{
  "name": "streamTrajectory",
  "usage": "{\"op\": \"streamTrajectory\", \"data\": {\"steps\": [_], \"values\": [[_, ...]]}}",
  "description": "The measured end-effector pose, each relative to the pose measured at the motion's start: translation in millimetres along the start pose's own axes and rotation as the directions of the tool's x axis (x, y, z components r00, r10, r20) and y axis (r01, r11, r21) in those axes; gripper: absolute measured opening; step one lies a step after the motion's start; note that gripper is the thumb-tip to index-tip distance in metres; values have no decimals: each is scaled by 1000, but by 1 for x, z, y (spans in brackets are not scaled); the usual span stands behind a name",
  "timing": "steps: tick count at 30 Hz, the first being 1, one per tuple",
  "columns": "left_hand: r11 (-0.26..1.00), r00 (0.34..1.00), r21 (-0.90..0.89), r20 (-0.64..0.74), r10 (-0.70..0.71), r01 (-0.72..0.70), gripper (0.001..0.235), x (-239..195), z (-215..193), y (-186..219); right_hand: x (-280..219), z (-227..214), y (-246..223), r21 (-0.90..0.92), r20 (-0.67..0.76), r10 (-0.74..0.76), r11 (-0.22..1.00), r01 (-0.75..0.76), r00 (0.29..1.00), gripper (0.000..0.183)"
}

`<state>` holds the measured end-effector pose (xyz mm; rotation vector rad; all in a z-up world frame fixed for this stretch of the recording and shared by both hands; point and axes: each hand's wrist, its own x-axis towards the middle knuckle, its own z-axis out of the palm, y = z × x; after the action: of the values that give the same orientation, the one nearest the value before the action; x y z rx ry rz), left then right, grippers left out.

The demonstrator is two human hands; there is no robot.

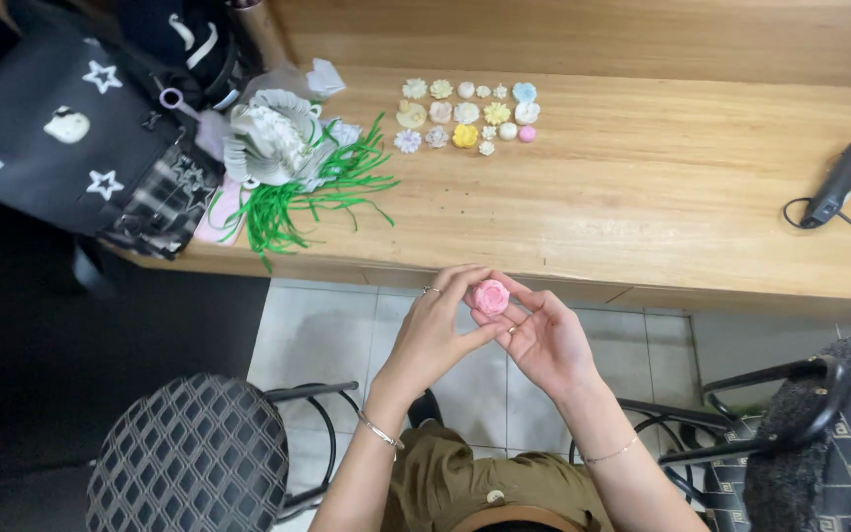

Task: The person is inspecting and organizing various decorative candles on a shelf and a workspace.

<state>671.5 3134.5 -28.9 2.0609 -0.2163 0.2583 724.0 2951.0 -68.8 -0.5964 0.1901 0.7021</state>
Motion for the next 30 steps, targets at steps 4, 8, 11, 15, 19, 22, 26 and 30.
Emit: {"op": "streamTrajectory", "data": {"steps": [4, 8, 11, 15, 19, 22, 26, 30], "values": [[1000, 996, -21, 92, -6, 8, 63, 43, -17, -33, 39, 5, -2, 15, -54, -81, 997, 82, 995, 52], [999, 994, -24, 103, 34, -32, 58, 69, -12, -63, 62, -3, -2, -35, -75, -148, 989, 145, 986, 50], [1000, 993, -13, 111, 24, -23, 53, 85, -3, -77, 72, 5, -9, -55, -127, -182, 983, 177, 975, 49], [1000, 994, -29, 108, 2, 1, 49, 107, 12, -95, 87, 5, -23, -147, -197, -228, 969, 201, 954, 45], [999, 996, 4, 76, -44, 43, 50, 128, 24, -107, 116, -24, -34, -239, -169, -279, 942, 235, 945, 40], [997, 998, 74, 50, -33, 30, 49, 145, 29, -120, 142, -38, -44, -351, -206, -244, 922, 161, 948, 39], [983, 998, 180, 55, -23, 13, 55, 178, 35, -136, 176, -45, -71, -657, -140, -321, 738, 155, 937, 49], [958, 998, 282, 57, 33, -48, 57, 207, 57, -157, 203, -54, -99, -816, -100, -307, 569, 99, 946, 42]]}}
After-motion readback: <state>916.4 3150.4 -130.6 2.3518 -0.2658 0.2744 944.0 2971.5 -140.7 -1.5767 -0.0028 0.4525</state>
